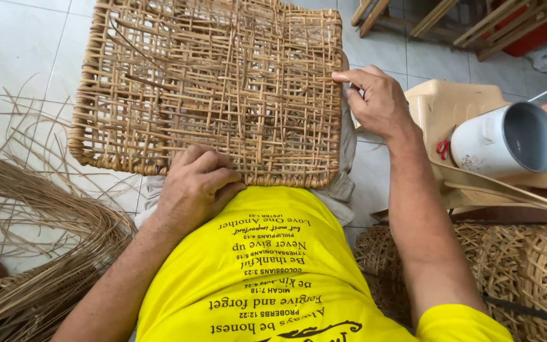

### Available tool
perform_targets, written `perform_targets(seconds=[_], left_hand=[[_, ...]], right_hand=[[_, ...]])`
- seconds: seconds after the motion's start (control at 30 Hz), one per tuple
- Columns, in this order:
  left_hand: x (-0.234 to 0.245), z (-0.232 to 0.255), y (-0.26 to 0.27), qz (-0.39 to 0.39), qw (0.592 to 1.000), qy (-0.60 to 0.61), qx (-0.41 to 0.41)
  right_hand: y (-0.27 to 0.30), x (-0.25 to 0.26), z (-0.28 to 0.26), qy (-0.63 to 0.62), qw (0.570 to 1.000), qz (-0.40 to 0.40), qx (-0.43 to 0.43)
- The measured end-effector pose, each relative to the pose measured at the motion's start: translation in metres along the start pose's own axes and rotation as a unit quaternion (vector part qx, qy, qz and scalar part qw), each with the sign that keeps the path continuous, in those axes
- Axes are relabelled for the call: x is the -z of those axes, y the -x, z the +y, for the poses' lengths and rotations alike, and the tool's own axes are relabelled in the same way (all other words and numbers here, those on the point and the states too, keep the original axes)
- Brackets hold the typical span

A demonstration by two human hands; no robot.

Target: Weaving rattan strips into a frame to create a basket or furniture component.

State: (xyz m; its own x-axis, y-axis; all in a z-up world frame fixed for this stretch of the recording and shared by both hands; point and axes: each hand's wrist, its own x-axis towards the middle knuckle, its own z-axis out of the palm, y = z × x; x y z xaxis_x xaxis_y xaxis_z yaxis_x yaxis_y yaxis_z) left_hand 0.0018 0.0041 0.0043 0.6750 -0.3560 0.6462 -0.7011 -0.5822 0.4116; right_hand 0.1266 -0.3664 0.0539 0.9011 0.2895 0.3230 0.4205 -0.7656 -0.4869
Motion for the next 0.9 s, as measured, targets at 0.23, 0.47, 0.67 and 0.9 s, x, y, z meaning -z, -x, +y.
perform_targets(seconds=[0.23, 0.47, 0.67, 0.9], left_hand=[[-0.005, -0.003, 0.000, -0.061, 0.997, -0.018, 0.046], [-0.004, -0.004, -0.008, -0.109, 0.990, -0.023, 0.082], [0.008, 0.002, -0.018, -0.180, 0.980, -0.036, 0.071], [0.004, -0.002, -0.014, -0.193, 0.977, -0.029, 0.083]], right_hand=[[-0.018, -0.026, -0.024, 0.036, 0.997, 0.034, 0.065], [-0.043, -0.049, -0.095, -0.027, 0.990, -0.025, 0.133], [-0.125, -0.085, -0.051, 0.012, 0.995, 0.007, 0.101], [-0.197, -0.105, -0.051, -0.015, 0.996, -0.067, -0.060]])
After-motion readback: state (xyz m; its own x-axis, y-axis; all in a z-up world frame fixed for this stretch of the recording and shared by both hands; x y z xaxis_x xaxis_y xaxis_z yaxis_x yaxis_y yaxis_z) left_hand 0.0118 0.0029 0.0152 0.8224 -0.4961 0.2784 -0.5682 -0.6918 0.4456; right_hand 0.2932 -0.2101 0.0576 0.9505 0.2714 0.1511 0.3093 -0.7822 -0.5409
